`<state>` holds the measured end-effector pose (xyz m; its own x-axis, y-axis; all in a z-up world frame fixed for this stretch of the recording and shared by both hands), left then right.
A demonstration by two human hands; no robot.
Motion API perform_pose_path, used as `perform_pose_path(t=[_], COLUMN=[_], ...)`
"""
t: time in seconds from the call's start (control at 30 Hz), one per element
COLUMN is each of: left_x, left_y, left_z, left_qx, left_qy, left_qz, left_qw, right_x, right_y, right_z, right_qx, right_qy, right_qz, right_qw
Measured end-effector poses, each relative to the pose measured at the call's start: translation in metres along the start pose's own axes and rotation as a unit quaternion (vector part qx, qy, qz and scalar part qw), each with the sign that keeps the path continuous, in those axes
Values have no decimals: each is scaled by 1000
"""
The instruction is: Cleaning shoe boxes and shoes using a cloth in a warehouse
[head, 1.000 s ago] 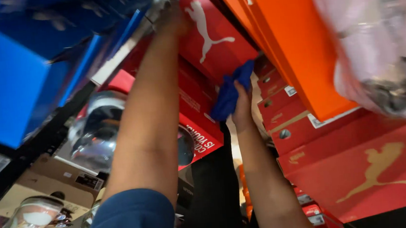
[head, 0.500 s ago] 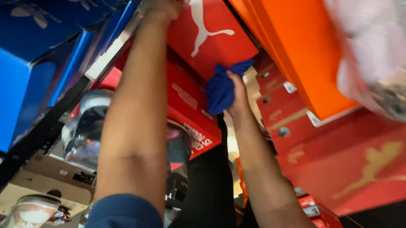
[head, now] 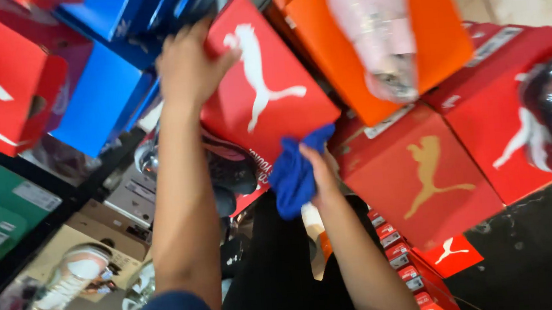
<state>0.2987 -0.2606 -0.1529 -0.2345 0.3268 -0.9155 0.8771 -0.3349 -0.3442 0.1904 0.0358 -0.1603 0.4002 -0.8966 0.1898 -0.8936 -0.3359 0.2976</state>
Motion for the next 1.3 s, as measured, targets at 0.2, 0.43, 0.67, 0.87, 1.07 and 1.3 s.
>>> perform_pose_path(t=[0.2,0.43,0.67,0.87,1.07,1.3], left_x=[-158,-119,35,38,43,65], left_y=[-119,-261,-310,-312,-298,-285], left_z=[-101,-188,-218,-216,-211,-203], left_qx=[22,94,52,18,-11,-13], left_qy=[35,-11,49,106,171,220], left_qz=[-41,-28,-47,-59,-83,-109], left_qw=[998,995,996,992,982,969], right_x=[-95,-250,-330,-283,-295,-141], right_y=[16,57,88,147,130,146], right_z=[-141,-225,-215,-266,-224,-130], right_qx=[58,-10,-41,-118,-504,-560], right_qy=[30,-85,-158,-175,-104,-150], right_qz=[-48,-72,-65,-139,-532,-708], right_qw=[997,994,984,968,673,403])
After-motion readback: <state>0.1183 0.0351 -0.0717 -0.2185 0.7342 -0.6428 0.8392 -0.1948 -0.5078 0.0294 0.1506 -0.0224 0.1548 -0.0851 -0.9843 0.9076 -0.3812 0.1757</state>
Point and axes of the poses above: each hand's wrist, its own z-axis towards the middle knuckle, its own x-axis out of the palm, y = z × x, the point moved 5 cm from there along z, towards the middle knuckle, and after that the axes turned 2 degrees about -y, right-handed, at the moved point
